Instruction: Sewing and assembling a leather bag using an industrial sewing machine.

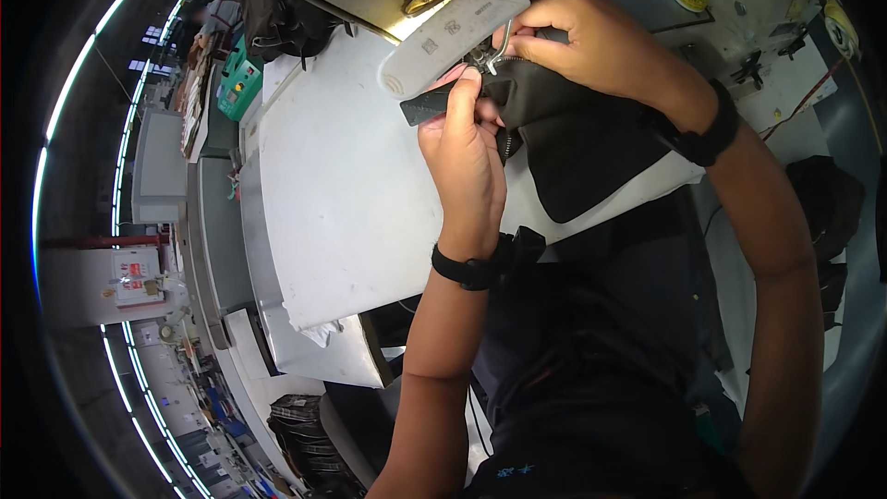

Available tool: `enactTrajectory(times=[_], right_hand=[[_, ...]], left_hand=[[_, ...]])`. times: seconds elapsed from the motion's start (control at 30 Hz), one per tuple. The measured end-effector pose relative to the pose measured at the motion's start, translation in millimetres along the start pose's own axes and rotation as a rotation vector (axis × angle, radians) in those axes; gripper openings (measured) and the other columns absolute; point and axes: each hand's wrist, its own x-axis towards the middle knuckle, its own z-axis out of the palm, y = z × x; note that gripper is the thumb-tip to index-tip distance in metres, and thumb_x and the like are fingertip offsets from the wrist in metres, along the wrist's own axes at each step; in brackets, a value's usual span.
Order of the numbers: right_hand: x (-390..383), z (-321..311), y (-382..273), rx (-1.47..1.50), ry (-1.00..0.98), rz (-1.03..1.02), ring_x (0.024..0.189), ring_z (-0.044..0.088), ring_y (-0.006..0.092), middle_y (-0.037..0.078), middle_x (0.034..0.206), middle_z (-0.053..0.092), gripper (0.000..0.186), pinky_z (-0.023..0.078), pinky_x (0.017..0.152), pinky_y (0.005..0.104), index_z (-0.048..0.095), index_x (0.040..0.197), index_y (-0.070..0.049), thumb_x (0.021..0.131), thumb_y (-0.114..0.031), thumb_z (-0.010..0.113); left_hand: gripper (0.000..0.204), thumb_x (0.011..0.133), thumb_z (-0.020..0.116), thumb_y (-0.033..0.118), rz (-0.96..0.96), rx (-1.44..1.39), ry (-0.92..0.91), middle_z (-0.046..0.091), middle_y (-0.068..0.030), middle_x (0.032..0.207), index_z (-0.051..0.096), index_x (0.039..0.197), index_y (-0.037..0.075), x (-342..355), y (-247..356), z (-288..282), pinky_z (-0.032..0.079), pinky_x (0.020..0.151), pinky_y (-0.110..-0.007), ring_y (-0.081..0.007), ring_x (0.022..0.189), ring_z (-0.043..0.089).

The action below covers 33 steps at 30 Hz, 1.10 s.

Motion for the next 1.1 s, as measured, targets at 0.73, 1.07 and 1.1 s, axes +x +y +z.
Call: enactTrajectory(times=[0.73, 1.07, 1.1], right_hand=[[2.5, 0.8, -6.4, 0.067, -0.012, 0.160, 0.076, 0.068, 0.0221, 0.006, 0.083, 0.074, 0.017, 0.052, 0.075, 0.0342, 0.077, 0.096, -0.007, 0.092, -0.020, 0.067], [4.3, -1.9, -3.9, -0.030, -0.067, 0.156, 0.084, 0.067, 0.0238, 0.011, 0.085, 0.072, 0.021, 0.051, 0.078, 0.0348, 0.073, 0.097, 0.000, 0.093, -0.021, 0.070], [3.6, -1.3, -3.1, -0.029, -0.070, 0.160, 0.084, 0.067, 0.0235, 0.011, 0.085, 0.072, 0.021, 0.051, 0.077, 0.0348, 0.074, 0.097, 0.000, 0.093, -0.021, 0.070]], left_hand=[[0.016, 0.104, 0.063, 0.014, 0.073, 0.075, -0.077, 0.062, 0.0013, 0.090, 0.065, 0.112, 0.000, 2.7, -7.1, -4.8, 0.044, 0.068, -0.021, -0.0060, 0.077, 0.052], [0.018, 0.105, 0.063, 0.018, 0.077, 0.137, -0.042, 0.060, 0.0020, 0.089, 0.063, 0.115, 0.004, 3.5, -10.4, -3.9, 0.042, 0.062, -0.022, -0.0053, 0.071, 0.052], [0.017, 0.104, 0.064, 0.018, 0.074, 0.132, -0.056, 0.061, 0.0017, 0.089, 0.064, 0.114, 0.004, 3.6, -9.9, -4.8, 0.042, 0.062, -0.022, -0.0054, 0.071, 0.052]])
